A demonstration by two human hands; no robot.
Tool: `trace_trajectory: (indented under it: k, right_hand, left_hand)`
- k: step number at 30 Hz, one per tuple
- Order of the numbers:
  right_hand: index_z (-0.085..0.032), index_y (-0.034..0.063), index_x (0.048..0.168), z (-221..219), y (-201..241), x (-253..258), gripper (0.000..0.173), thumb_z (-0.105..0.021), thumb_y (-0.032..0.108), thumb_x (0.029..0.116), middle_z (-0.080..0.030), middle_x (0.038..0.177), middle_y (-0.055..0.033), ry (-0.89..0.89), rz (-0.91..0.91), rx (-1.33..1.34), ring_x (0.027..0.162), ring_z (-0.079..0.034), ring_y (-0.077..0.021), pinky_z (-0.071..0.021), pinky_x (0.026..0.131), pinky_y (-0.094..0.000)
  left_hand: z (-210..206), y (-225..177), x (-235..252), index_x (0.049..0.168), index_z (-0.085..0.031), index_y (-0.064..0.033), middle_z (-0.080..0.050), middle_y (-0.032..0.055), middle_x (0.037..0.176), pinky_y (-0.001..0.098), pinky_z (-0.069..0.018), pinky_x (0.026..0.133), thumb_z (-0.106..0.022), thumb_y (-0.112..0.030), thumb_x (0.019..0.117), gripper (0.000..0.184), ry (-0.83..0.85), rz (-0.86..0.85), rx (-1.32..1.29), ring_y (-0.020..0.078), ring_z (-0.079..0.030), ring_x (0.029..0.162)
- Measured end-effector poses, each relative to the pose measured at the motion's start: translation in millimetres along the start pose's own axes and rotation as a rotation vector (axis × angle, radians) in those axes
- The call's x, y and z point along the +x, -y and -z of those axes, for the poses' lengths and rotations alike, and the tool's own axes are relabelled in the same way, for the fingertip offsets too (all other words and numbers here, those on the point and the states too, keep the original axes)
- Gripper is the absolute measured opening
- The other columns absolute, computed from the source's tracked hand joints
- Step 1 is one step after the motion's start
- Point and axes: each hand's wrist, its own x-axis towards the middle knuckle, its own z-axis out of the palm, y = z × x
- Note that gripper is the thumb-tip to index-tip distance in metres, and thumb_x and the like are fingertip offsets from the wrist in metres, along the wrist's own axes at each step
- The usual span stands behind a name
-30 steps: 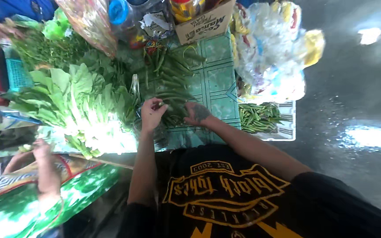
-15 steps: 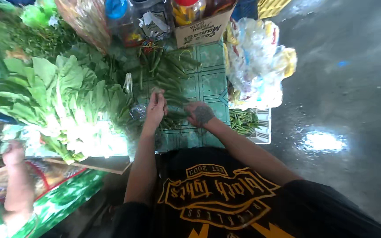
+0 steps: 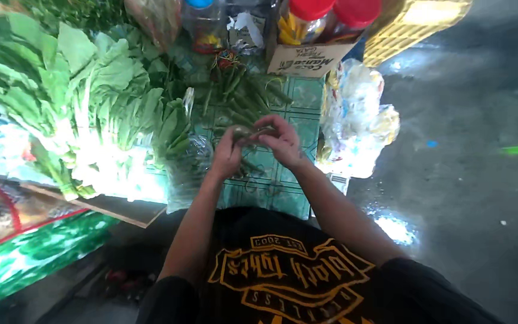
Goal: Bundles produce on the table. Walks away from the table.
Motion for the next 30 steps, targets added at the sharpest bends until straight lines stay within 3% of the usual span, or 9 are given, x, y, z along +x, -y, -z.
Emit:
trace_trajectory:
  k: [3,7,11,15,17,20,23,27,30]
  right_hand:
    - [-0.072,0.0073,0.115,-3.5,-17.9,47.1,0.023,-0.06,0.015,0.0974,-0.067,0.115,-0.014,-0.112,-0.031,-0.436,0.1,-0.066,-0.0236,-0.0572,0.086,-0.0419]
    - [-0.078,0.0171,0.111,-30.4,-41.7,115.9,0.029,-0.067,0.037,0.0941,-0.061,0.129,-0.0207,-0.049,-0.067,-0.998,0.123,-0.056,-0.04,-0.0492,0.099,-0.0583]
    - [-0.076,0.0104,0.114,-47.6,-39.1,154.7,0.044,-0.073,0.044,0.0849,-0.045,0.154,-0.022,0.062,-0.291,-1.138,0.147,-0.034,-0.0429,-0.035,0.111,-0.0676]
    - [-0.076,0.0055,0.11,-19.9,-22.0,160.5,0.034,-0.074,0.033,0.0888,-0.07,0.118,-0.0186,0.015,-0.292,-0.599,0.116,-0.063,-0.0347,-0.0493,0.101,-0.0595]
    - [-0.071,0.0027,0.112,-4.2,-7.7,146.5,0.026,-0.068,0.022,0.0945,-0.069,0.107,-0.0122,0.003,-0.222,-0.278,0.098,-0.066,-0.0198,-0.0563,0.088,-0.0416]
    - [-0.065,0.0004,0.123,11.1,21.8,116.3,0.03,-0.063,0.021,0.101,-0.069,0.104,-0.0089,0.094,-0.18,-0.012,0.089,-0.068,-0.0158,-0.0601,0.079,-0.0375]
    - [-0.066,0.0002,0.122,8.5,43.7,77.1,0.028,-0.064,0.018,0.0995,-0.071,0.103,-0.01,0.149,-0.097,-0.136,0.087,-0.069,-0.0165,-0.0609,0.077,-0.0376]
    - [-0.077,0.0077,0.108,1.7,36.9,29.9,0.019,-0.074,0.017,0.0912,-0.075,0.102,-0.0079,-0.089,0.085,-0.445,0.091,-0.072,-0.0154,-0.0618,0.086,-0.0389]
    - [-0.079,0.0091,0.107,-3.1,27.3,-3.0,0.016,-0.073,0.014,0.0932,-0.075,0.102,-0.0091,-0.224,0.127,-0.439,0.092,-0.072,-0.0181,-0.0613,0.084,-0.041]
  left_hand:
    - [18.0,-4.1,5.4,0.134,-0.048,0.0036,-0.066,0.0147,0.111,0.0454,-0.0596,0.09,-0.042,-0.011,0.1061,0.032,-0.262,-0.017,-0.305,0.0241,-0.069,0.099]
    - [42.6,-16.1,8.4,0.131,-0.044,-0.0118,-0.066,0.0085,0.102,0.051,-0.0607,0.084,-0.035,-0.022,0.1122,0.023,-0.419,0.041,-0.737,0.0272,-0.069,0.093]
    - [48.5,-22.2,2.7,0.134,-0.045,-0.012,-0.066,0.0098,0.108,0.0523,-0.0602,0.086,-0.034,-0.023,0.1121,0.026,-0.451,0.133,-0.835,0.0288,-0.069,0.1]
    - [51.2,-19.8,-3.4,0.137,-0.043,-0.011,-0.067,0.0116,0.11,0.0545,-0.0597,0.087,-0.032,-0.024,0.1128,0.03,-0.456,0.277,-0.835,0.0299,-0.069,0.102]
    - [47.5,-15.9,-0.4,0.143,-0.041,-0.0119,-0.067,0.0108,0.114,0.0519,-0.0597,0.087,-0.03,-0.028,0.1133,0.035,-0.404,0.388,-0.791,0.0283,-0.069,0.103]
    - [33.8,-13.3,22.4,0.147,-0.036,-0.0096,-0.067,0.0133,0.117,0.0516,-0.0611,0.086,-0.031,-0.034,0.1134,0.042,-0.317,0.478,-0.772,0.0307,-0.07,0.103]
    - [10.9,-23.6,39.0,0.149,-0.033,-0.0089,-0.065,0.0122,0.123,0.0486,-0.0591,0.091,-0.035,-0.034,0.1124,0.045,-0.21,0.415,-0.749,0.0258,-0.068,0.108]
    - [-13.2,-39.6,32.6,0.153,-0.033,-0.0172,-0.06,0.0056,0.137,0.0444,-0.0546,0.101,-0.054,-0.032,0.1074,0.052,-0.027,0.327,-0.618,0.0181,-0.063,0.12]
    - [-27.6,-40.3,20.1,0.154,-0.032,-0.0221,-0.06,0.0041,0.136,0.0449,-0.0547,0.099,-0.048,-0.038,0.1091,0.05,0.011,0.349,-0.571,0.0175,-0.064,0.118]
